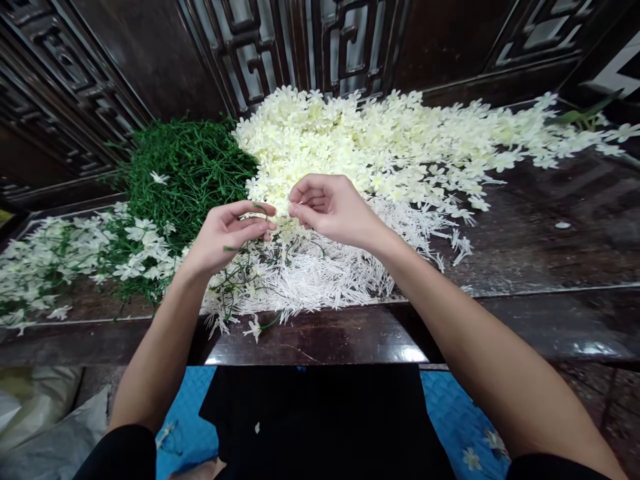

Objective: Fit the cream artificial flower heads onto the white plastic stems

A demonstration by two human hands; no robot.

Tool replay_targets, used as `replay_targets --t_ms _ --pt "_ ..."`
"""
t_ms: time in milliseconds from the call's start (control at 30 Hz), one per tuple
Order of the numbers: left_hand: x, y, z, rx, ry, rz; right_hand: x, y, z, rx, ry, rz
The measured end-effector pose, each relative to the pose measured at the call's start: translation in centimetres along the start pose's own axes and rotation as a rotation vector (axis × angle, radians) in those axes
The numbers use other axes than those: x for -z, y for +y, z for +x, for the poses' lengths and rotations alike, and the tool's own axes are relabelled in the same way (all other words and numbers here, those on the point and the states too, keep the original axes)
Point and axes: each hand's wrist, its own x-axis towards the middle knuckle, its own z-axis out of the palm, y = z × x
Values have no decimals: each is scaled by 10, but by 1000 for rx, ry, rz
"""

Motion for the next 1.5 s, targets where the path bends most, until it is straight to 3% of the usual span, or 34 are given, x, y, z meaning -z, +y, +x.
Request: replay_targets --t_ms 400,600,1100,1500 --pt "-6 -1 1 -67 119 260 -3 -1 -1 4 -31 -4" --pt "-12 -1 0 23 104 249 -8 -2 -2 21 -67 16" --pt "-9 3 -2 -86 111 250 -6 -2 -2 8 -29 8" --pt "-13 4 -3 -28 144 214 -7 0 -2 28 -73 7"
